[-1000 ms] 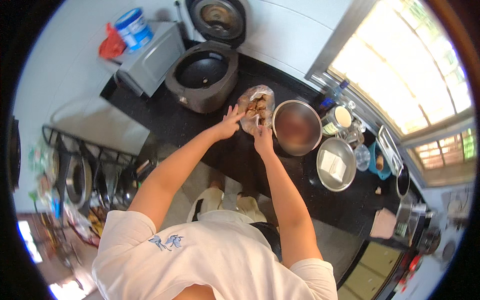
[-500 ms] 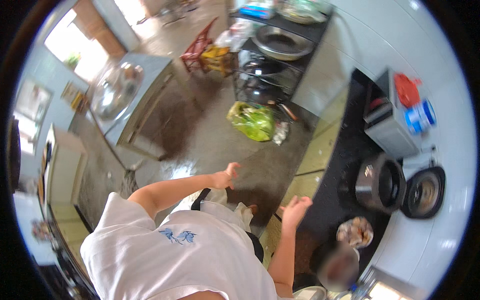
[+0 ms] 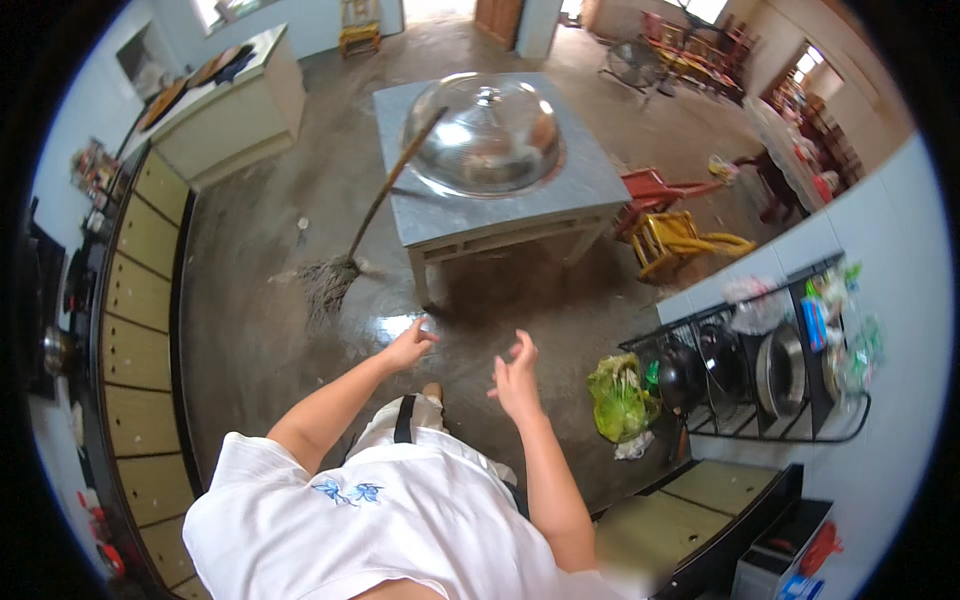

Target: The person mops a concrete floor in a kitchen area using a traditional string mop. They move a yellow wooden chair to access the space underneath and around it. The person also briefly handles a plastic bag containing vegetables and a small plastic bag of food items, placing them on a counter before resuming mopping.

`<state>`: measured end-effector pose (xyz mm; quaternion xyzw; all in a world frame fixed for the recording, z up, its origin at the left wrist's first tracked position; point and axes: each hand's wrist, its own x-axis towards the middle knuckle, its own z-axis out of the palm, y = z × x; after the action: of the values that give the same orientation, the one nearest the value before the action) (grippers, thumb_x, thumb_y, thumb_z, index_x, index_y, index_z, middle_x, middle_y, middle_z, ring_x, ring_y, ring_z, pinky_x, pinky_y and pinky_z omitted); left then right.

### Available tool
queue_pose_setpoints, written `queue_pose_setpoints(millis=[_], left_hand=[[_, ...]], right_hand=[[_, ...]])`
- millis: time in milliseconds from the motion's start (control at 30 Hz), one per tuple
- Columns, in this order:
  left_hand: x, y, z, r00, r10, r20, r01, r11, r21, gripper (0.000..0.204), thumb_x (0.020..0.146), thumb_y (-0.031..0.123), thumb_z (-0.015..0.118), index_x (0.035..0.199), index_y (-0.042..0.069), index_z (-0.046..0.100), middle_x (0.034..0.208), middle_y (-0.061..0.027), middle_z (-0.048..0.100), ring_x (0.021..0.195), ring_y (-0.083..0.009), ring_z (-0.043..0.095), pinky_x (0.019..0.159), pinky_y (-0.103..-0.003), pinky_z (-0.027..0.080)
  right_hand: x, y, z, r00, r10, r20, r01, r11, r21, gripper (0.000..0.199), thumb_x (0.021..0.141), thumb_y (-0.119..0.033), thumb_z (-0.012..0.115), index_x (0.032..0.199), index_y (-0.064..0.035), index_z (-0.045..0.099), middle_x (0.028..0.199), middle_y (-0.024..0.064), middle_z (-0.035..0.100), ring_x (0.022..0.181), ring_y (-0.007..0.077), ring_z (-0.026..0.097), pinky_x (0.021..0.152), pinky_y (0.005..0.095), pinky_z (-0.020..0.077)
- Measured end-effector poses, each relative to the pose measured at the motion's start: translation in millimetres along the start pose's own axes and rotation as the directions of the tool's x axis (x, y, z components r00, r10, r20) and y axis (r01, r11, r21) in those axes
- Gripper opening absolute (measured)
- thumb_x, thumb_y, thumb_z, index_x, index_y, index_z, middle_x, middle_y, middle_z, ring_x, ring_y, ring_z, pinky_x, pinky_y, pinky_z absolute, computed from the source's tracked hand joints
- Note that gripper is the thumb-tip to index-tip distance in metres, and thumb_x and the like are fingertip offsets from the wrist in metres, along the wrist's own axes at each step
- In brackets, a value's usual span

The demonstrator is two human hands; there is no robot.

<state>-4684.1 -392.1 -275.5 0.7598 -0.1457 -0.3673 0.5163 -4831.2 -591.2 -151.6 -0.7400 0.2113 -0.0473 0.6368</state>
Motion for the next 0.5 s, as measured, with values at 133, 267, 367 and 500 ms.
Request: queue_pose_setpoints(millis=[133,267,367,500], left_hand=[[4,24,-69,0.996,0.012,-0.091,-0.029,0.981,-0.191,0.081,0.082,0.001,0.041,0.136,0.005,-0.020,0.117,-0.0090,0.057,0.076,-0.0106,0.055,0.068,-0.022,0.046],[14,49,-109,0.980,-0.016,-0.201,-0.095,0.842,-0.530,0.089,0.080,-0.006,0.038,0.130,0.013,-0.034,0.134,-0.0210,0.038,0.087,-0.0179,0.060,0.068,-0.026,0.049],[23,51,-136,0.930,-0.074,-0.359,-0.112,0.876,-0.469,0.099,0.081,-0.006,0.044,0.127,0.027,-0.037,0.142,-0.0234,0.019,0.089,-0.0232,0.062,0.068,-0.029,0.051],[52,38,-166,0.900,-0.116,-0.421,-0.038,0.940,-0.339,0.089,0.080,0.000,0.055,0.140,0.026,-0.006,0.146,-0.0154,-0.002,0.115,-0.0306,0.045,0.087,-0.035,0.044]], right_hand=[[125,-27,57,0.899,-0.370,0.235,0.438,0.777,-0.452,0.050,0.084,-0.013,0.056,0.124,0.0001,0.031,0.129,0.0191,0.023,0.096,0.0283,0.051,0.080,0.0388,0.0491],[238,-83,97,0.906,-0.283,0.316,0.371,0.891,-0.264,0.071,0.088,-0.016,0.051,0.140,-0.0076,0.004,0.134,0.0229,0.034,0.094,0.0291,0.060,0.079,0.0319,0.0476],[319,-122,125,0.918,-0.045,0.393,0.097,0.989,-0.114,0.091,0.087,-0.019,0.055,0.137,-0.0147,-0.021,0.133,0.0219,0.037,0.092,0.0251,0.061,0.071,0.0330,0.0504],[433,-119,156,0.968,-0.252,-0.002,0.252,0.967,-0.020,0.097,0.079,-0.022,0.066,0.139,-0.0071,-0.009,0.119,0.0190,0.049,0.091,0.0227,0.058,0.075,0.0314,0.0480]])
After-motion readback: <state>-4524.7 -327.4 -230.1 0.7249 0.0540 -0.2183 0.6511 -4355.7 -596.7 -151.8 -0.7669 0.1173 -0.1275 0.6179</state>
